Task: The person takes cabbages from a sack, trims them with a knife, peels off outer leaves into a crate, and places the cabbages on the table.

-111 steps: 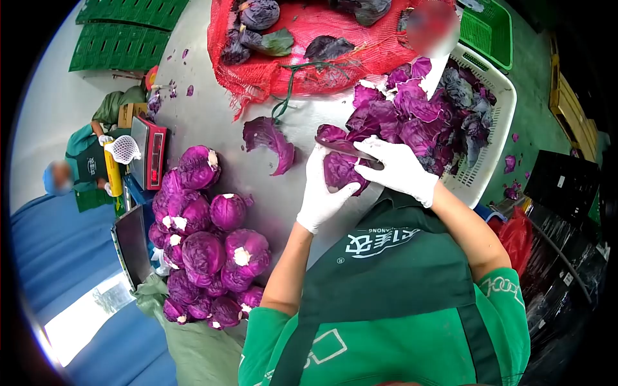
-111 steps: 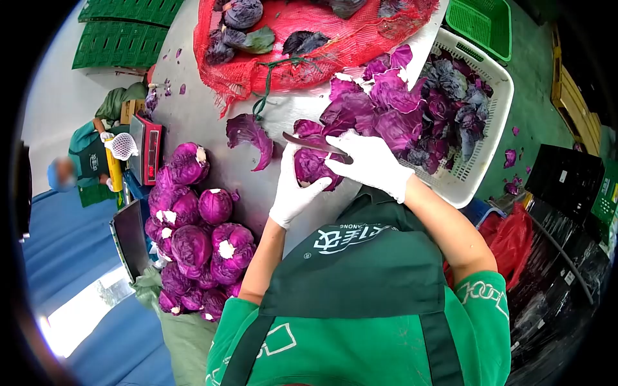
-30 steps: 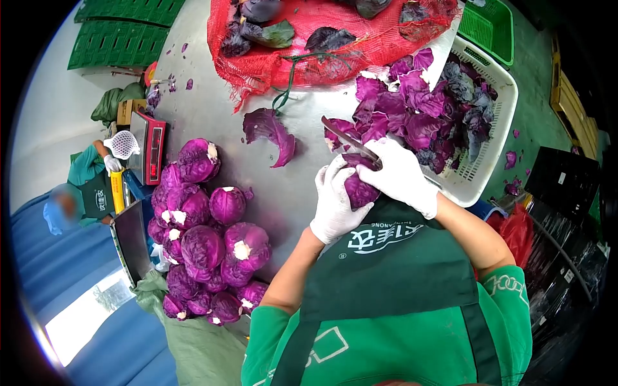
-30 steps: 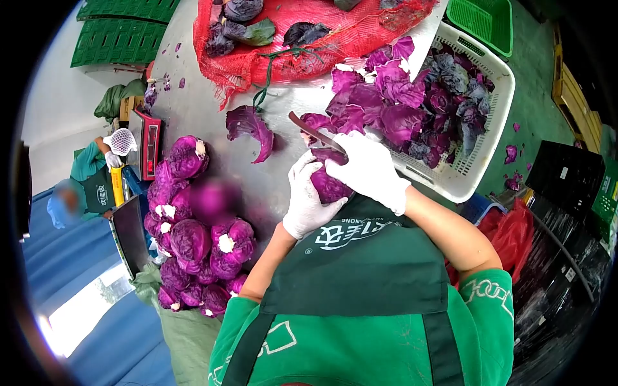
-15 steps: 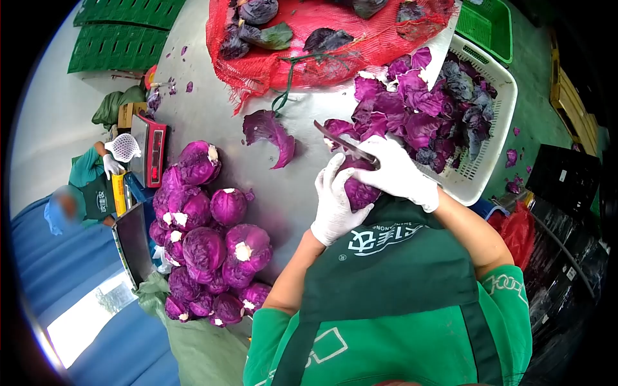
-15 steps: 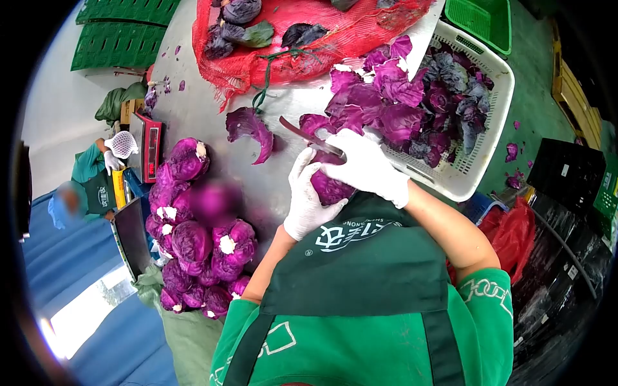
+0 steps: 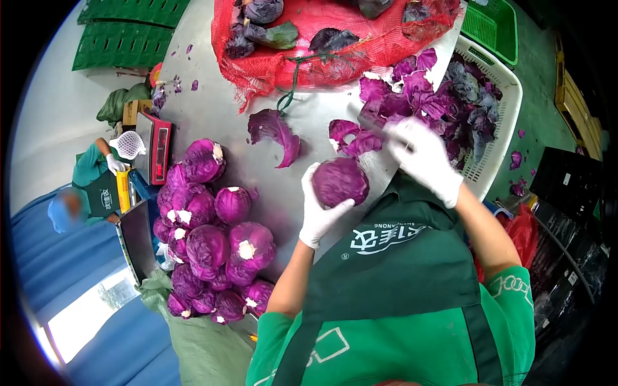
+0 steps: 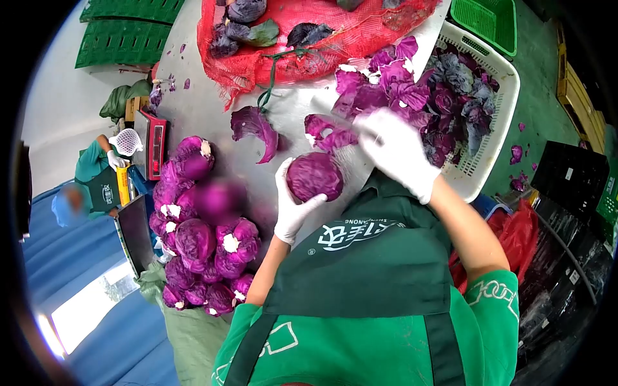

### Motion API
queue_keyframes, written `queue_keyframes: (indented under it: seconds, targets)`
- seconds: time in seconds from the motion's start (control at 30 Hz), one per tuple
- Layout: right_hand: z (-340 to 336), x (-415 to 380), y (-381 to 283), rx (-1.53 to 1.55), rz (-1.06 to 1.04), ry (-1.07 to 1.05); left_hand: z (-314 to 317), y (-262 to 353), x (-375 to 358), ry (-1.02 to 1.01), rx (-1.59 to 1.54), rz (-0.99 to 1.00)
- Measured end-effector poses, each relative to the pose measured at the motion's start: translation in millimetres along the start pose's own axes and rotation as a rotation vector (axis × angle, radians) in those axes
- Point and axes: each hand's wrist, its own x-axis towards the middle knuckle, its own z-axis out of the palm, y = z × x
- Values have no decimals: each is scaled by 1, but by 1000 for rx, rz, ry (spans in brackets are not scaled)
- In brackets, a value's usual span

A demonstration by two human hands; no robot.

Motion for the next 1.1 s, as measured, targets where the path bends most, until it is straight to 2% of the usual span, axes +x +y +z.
queue_keyframes:
  seconds: [0.03,0.07,0.13,0.17,0.33,0.4,0.47,0.5,0.57,0.6,0.67,0.73,0.77,0.8,0.83,0.87,0.93,0.97,1.0,1.03,1.07,1.1]
  targets:
    - [-1,-5,-21,233,134,-158,2,3,1,40,-193,-65]
    - [7,-12,-27,268,58,-166,6,4,2,80,-387,-131]
    - [3,-15,-52,420,220,-306,10,4,4,104,-470,-146]
    - [5,-17,-59,422,254,-288,13,4,4,122,-556,-165]
    - [8,-12,-59,346,279,-257,30,14,6,119,-572,-163]
    - [4,-12,-64,275,286,-281,38,12,5,176,-362,-53]
    - [15,-20,-59,71,292,-291,43,18,5,193,-317,-24]
    - [16,-20,-58,70,292,-292,44,19,5,208,-314,-20]
    - [17,-16,-50,132,283,-126,46,19,5,223,-309,-15]
    - [17,-13,-46,165,279,-42,46,18,4,218,-407,-34]
    - [2,-1,-28,235,443,20,42,20,4,213,-500,-52]
    - [-9,7,24,84,329,166,31,30,2,54,-1012,-286]
    - [-20,12,42,-36,481,192,27,24,0,30,-1085,-346]
    - [-25,9,76,-229,383,220,26,19,1,33,-1084,-339]
    - [-38,13,71,-494,326,272,26,15,3,16,-1318,-436]
    - [-48,16,64,-582,301,280,27,13,4,-3,-1551,-536]
    - [-55,14,40,-383,276,284,31,21,9,-8,-1578,-549]
    - [-49,12,31,-252,182,301,32,24,11,-62,-1657,-553]
    - [-41,10,14,-45,174,269,34,26,13,-118,-1734,-557]
    - [-37,9,-11,87,229,139,37,24,14,-108,-1769,-581]
    - [-24,3,-22,198,153,155,39,26,16,-113,-1767,-587]
    - [-18,0,-33,265,167,64,40,31,17,-108,-1805,-632]
